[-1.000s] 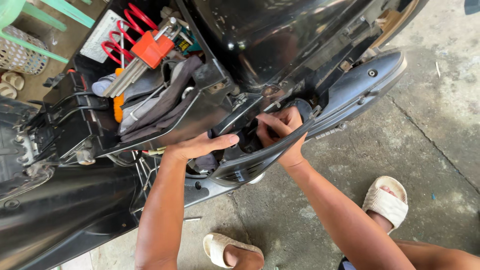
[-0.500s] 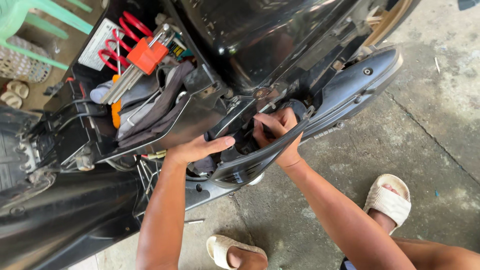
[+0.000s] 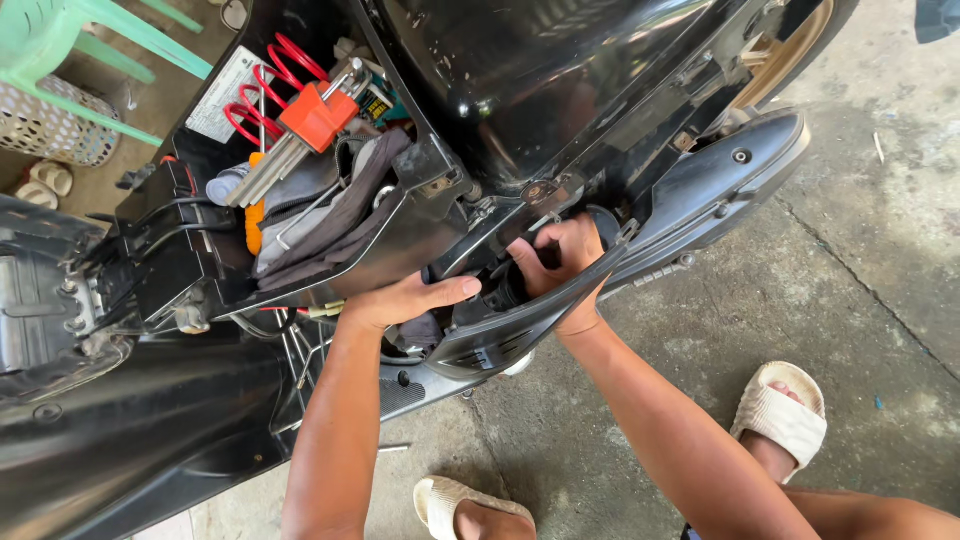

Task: The person sits on the ground and uses a screwdriver to adjust a black plastic panel on the side of a motorcycle. They wipe the area with a cloth and continue to manipulate the panel and internal components with their hands.

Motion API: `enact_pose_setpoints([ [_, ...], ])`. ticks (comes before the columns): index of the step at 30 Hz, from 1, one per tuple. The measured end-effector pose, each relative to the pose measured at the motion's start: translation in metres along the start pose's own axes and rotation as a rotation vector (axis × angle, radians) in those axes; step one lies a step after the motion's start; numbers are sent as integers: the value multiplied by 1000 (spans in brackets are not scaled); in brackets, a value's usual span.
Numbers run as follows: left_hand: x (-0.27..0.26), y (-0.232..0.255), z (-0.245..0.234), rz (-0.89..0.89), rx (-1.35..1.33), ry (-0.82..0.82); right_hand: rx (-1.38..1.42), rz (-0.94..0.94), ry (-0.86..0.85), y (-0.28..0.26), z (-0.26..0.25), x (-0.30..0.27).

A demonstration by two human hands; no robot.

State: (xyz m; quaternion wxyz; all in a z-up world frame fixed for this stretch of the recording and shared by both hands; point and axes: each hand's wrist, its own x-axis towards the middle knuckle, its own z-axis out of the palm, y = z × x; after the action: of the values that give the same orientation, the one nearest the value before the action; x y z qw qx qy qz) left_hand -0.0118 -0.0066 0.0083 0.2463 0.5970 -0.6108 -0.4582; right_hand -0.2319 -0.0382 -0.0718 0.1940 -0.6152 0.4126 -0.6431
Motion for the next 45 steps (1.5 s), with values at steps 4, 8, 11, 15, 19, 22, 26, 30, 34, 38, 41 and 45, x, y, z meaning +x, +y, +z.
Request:
enact_pose_setpoints([
  [4,-5,2,4,-3,-29,51,-14,36,11,0,0,-5],
  [8,-17,-5,12,22,-86,173,8,41,-2,-1,-1,-4],
  [11,-20,-14,11,-168,131,174,6,9,14,-3,-2,0],
  [15,-9,-22,0,-328,-242,-116,36,15,13,-6,-5,2],
  [19,-4,-13,-6,-63,-36,-65,10,14,-20,-6,-7,0],
  [22,-8,0,-4,-228,107,-55,33,73,-23,-4,-6,-4],
  [26,-4,15,-7,-51,166,-60,14,44,-25,-1,-2,-7],
  [30,-3,11,-5,-25,16,-86,39,56,-28,2,1,-12],
  [34,-5,10,-6,50,40,-76,26,97,-40,1,3,-14],
  [38,-18,10,6,201,132,108,-11,47,-83,-2,-4,-12],
  [41,-24,7,13,176,-117,139,-39,3,-86,-3,-7,-7],
  [45,-14,-9,4,-119,-149,-177,4,45,33,-3,2,-4],
])
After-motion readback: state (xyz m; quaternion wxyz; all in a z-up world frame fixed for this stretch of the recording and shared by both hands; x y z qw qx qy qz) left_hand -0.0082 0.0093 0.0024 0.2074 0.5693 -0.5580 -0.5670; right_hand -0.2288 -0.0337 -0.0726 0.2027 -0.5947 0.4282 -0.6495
